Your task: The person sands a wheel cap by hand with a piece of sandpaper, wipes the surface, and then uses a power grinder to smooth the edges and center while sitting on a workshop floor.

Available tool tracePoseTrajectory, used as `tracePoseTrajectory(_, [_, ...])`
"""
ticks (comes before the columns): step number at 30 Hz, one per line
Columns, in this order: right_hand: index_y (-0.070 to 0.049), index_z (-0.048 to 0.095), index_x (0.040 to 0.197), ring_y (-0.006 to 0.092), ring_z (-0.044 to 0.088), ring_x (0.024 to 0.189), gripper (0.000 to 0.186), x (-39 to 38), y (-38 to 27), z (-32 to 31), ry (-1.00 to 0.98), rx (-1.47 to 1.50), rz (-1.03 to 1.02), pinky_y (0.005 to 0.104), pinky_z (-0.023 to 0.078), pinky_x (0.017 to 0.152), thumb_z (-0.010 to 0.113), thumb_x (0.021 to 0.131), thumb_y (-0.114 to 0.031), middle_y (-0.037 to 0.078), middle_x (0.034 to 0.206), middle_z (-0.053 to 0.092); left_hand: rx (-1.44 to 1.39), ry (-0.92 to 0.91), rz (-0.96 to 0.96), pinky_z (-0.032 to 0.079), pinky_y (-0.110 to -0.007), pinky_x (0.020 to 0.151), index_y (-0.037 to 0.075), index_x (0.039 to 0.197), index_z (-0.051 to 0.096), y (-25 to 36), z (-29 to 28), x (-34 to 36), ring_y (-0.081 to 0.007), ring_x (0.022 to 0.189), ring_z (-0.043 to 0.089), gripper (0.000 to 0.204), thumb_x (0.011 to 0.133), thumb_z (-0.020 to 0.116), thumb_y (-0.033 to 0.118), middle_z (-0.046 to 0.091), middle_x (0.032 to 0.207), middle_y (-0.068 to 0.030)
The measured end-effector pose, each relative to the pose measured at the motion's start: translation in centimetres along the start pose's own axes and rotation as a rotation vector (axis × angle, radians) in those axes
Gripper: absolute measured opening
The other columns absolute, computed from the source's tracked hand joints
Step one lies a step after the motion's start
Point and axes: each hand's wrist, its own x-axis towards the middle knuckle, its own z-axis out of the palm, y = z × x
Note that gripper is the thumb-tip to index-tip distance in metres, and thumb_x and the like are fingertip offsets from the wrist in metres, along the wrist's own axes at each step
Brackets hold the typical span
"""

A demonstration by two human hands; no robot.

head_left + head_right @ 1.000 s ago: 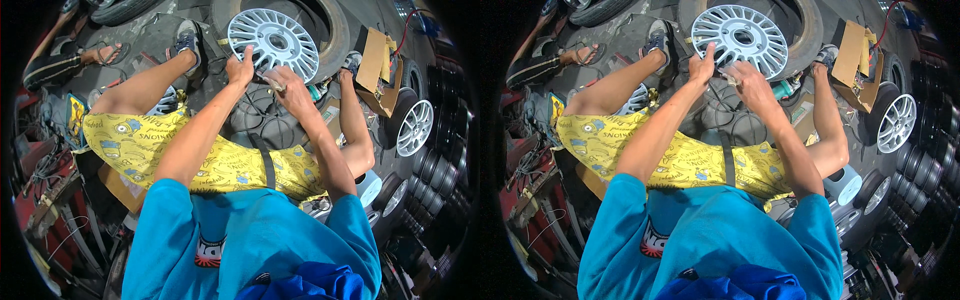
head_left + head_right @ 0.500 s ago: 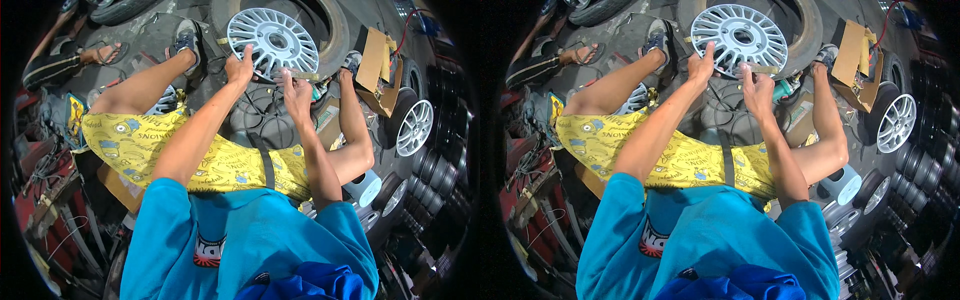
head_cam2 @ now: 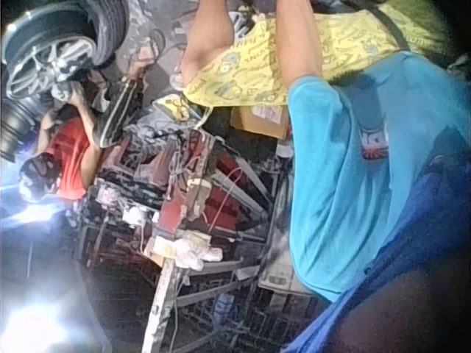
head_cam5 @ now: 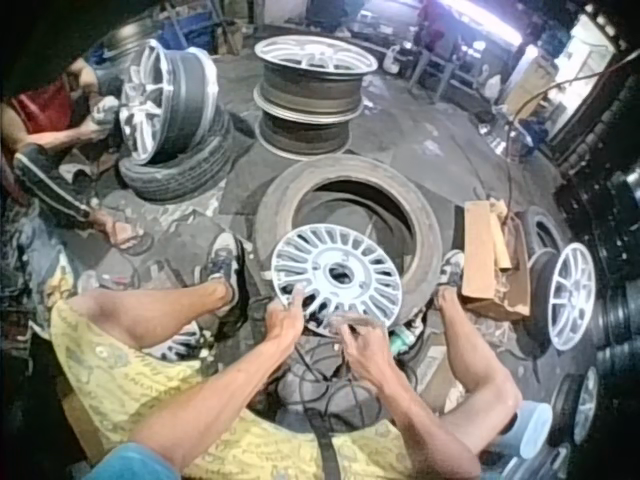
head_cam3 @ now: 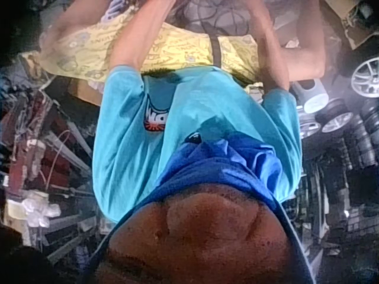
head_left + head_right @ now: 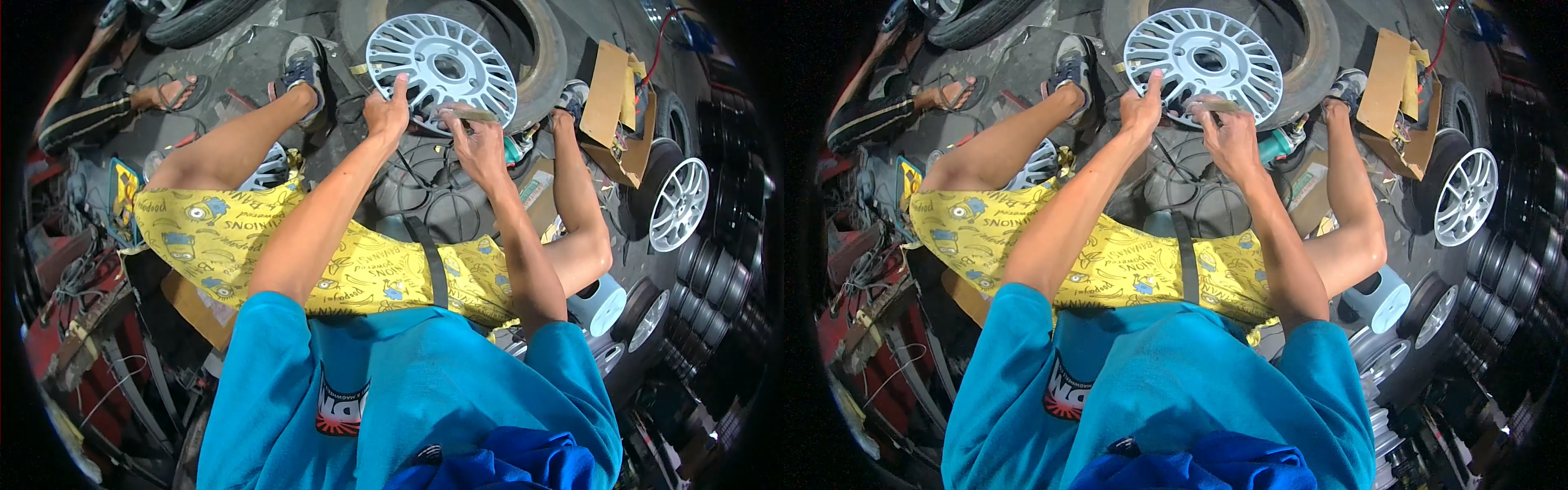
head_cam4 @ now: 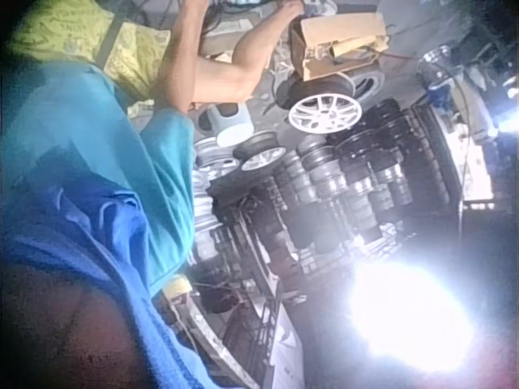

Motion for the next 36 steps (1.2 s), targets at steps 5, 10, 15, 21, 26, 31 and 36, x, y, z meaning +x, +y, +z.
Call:
tracePoseTrajectory(5, [0.002,0.071,0.096,0.0383,0.068,0.089,0.013,-0.1,-1.7,1.0,0.063,-0.236,-0.279,0.0407,0.055,0.078,0.063,0.095,-0.008,0.016,0.098,0.072,-0.045,-0.021,-0.064,0.049,-0.042,0.094,-0.002,0.113,0.072,-2.0,-0.3,1.9,-0.0327,0.103,0.070,0.061,0.088,0.070,0.053,0.074,0.109,-0.0210])
tracePoseTrajectory(10, [0.004,0.070,0.095,0.0325,0.070,0.077,0.022,0.4,-0.3,1.6,-0.008,-0.379,0.044,0.0390,0.056,0.072,0.064,0.097,-0.016,0.023,0.088,0.071,0.011,-0.189,-0.092,0.064,-0.041,0.063,-0.008,0.108,0.071,1.5,-1.8,0.6,-0.0255,0.086,0.072,0.063,0.087,0.073,0.052,0.072,0.097,-0.0166])
tracePoseTrajectory(15, [0.006,0.067,0.104,0.0145,0.068,0.074,0.035,0.2,2.5,1.4,0.265,0.848,0.454,0.0281,0.053,0.068,0.060,0.104,-0.028,0.013,0.088,0.073,-0.043,-0.207,-0.179,0.064,-0.038,0.053,-0.015,0.103,0.068,1.1,-2.6,4.0,-0.0260,0.085,0.073,0.072,0.088,0.070,0.056,0.070,0.096,-0.0194])
tracePoseTrajectory(21, [0.003,0.067,0.107,0.0116,0.063,0.075,0.033,-0.7,3.8,3.7,0.520,0.613,0.237,0.0280,0.050,0.068,0.054,0.107,-0.027,0.006,0.086,0.069,0.283,-0.082,0.037,0.057,-0.037,0.046,-0.007,0.101,0.071,2.2,-3.2,5.9,-0.0244,0.065,0.071,0.062,0.096,0.058,0.053,0.071,0.088,-0.0173])
tracePoseTrajectory(26, [0.004,0.068,0.109,0.0149,0.063,0.077,0.034,0.2,4.7,4.8,0.730,0.261,0.118,0.0315,0.051,0.073,0.053,0.106,-0.027,0.007,0.085,0.070,0.134,-0.008,-0.060,0.062,-0.042,0.049,-0.010,0.102,0.066,1.7,-1.6,2.5,-0.0303,0.061,0.072,0.051,0.097,0.050,0.038,0.070,0.086,-0.0202])
tracePoseTrajectory(31, [0.002,0.072,0.111,0.0110,0.060,0.071,0.038,2.0,8.9,-1.6,0.585,0.421,0.280,0.0269,0.048,0.068,0.055,0.106,-0.031,0.008,0.087,0.071,-0.312,-0.271,-0.398,0.067,-0.045,0.062,-0.010,0.111,0.054,1.0,0.2,-1.3,-0.0337,0.078,0.073,0.048,0.101,0.040,0.035,0.066,0.098,-0.0201])
tracePoseTrajectory(36, [0.005,0.072,0.111,0.0119,0.065,0.076,0.030,-0.2,8.4,-1.9,0.386,0.482,0.211,0.0254,0.052,0.070,0.064,0.102,-0.023,0.007,0.088,0.071,-0.229,-0.253,-0.311,0.063,-0.041,0.058,-0.005,0.115,0.052,1.2,-0.6,0.0,-0.0295,0.075,0.073,0.036,0.100,0.045,0.027,0.068,0.091,-0.0182])
